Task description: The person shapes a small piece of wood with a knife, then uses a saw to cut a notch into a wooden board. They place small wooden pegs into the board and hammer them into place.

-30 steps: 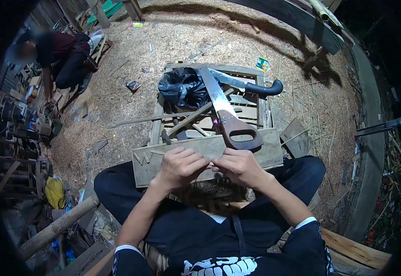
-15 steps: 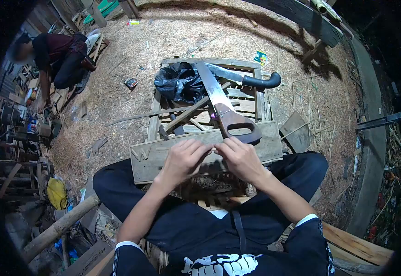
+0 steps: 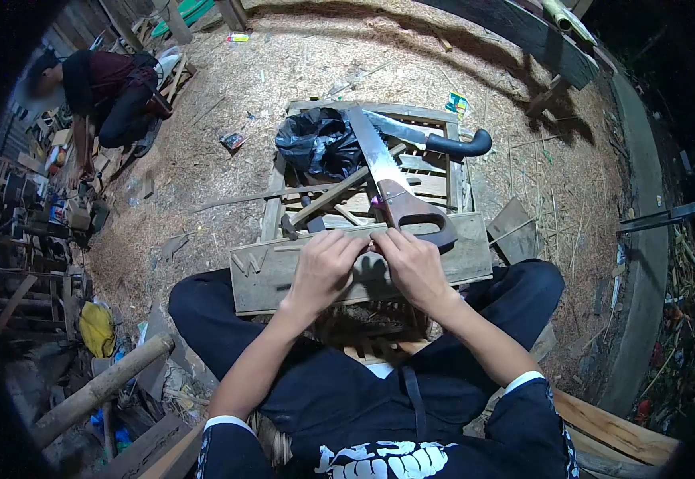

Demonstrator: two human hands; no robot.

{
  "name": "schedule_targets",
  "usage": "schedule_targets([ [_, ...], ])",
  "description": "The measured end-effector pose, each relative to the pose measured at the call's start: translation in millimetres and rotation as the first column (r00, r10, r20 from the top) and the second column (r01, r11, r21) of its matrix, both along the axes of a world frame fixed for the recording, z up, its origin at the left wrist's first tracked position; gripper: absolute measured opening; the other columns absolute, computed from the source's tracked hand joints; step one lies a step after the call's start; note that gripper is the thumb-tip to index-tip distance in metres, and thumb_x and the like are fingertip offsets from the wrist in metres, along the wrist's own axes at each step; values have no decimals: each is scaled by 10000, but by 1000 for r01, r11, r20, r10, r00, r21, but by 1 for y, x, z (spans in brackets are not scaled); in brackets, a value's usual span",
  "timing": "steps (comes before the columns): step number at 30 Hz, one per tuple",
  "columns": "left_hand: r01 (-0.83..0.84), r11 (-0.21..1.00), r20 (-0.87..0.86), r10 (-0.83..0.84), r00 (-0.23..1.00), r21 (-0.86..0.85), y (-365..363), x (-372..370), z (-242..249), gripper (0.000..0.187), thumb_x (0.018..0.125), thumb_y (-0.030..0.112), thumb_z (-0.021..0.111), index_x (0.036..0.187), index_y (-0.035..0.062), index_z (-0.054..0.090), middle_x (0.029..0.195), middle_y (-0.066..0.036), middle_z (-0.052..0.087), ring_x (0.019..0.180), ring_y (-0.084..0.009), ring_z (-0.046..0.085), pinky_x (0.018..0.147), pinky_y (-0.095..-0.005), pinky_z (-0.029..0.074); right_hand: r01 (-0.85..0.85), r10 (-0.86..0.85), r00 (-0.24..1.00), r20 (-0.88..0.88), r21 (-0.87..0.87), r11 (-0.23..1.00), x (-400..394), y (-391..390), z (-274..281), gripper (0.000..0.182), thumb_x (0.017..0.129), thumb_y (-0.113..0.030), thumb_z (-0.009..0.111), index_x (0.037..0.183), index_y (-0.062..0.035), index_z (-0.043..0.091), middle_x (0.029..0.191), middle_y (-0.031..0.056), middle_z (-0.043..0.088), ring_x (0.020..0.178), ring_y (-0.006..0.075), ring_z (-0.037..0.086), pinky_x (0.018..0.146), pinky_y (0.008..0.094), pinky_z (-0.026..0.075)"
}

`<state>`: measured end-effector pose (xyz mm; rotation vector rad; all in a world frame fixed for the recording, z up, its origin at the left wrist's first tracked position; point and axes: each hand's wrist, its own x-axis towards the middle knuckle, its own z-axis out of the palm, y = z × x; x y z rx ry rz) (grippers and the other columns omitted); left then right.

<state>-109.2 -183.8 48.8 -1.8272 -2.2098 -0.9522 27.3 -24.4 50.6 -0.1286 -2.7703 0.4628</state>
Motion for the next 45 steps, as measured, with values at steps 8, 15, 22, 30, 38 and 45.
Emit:
schedule_targets([
  [8,-46,999,34,46,998,12,5,5,0,379,721,-10,693,1093,59,699,915,-112,669,856,-311,636,750,-435,469,61,-58,996,-60,35,998,-7,1,-7,124,897,-81,643,1019,-85,626,886,75,637,759,255,724,603,374,570],
  [15,-98,995,78,98,992,-3,10,3,-6,357,755,-15,676,1106,40,706,903,-111,689,863,-321,648,763,-438,479,171,-167,979,-118,25,985,-15,-7,-13,80,926,-101,633,995,-139,645,857,52,639,646,270,705,562,388,544],
  [22,-128,992,65,128,990,6,14,3,-10,347,748,-9,686,1090,37,725,901,-113,703,849,-321,649,760,-444,486,221,-214,969,-124,47,974,-18,-7,-22,77,939,-131,626,1005,-161,652,855,42,641,642,274,698,559,392,530],
  [30,-156,988,77,157,985,-17,15,6,-14,349,741,1,695,1087,40,721,923,-109,716,858,-321,653,777,-447,493,258,-248,958,-144,50,965,-18,-10,-25,103,934,-133,632,1026,-167,663,852,40,641,656,270,700,595,388,532],
  [38,-110,994,87,110,990,-5,11,-4,-13,302,792,-6,715,1089,45,715,931,-107,717,878,-306,671,763,-429,491,114,-124,982,-145,-75,991,-17,3,-18,113,949,-124,654,1059,-131,676,886,68,670,711,287,713,625,411,538],
  [45,-91,994,57,87,995,66,11,1,-4,206,878,42,748,1083,45,729,933,-97,716,861,-286,668,743,-414,479,45,-71,986,-153,-163,986,-11,6,-10,182,921,-88,728,1099,-71,691,897,125,698,783,334,715,654,440,542],
])
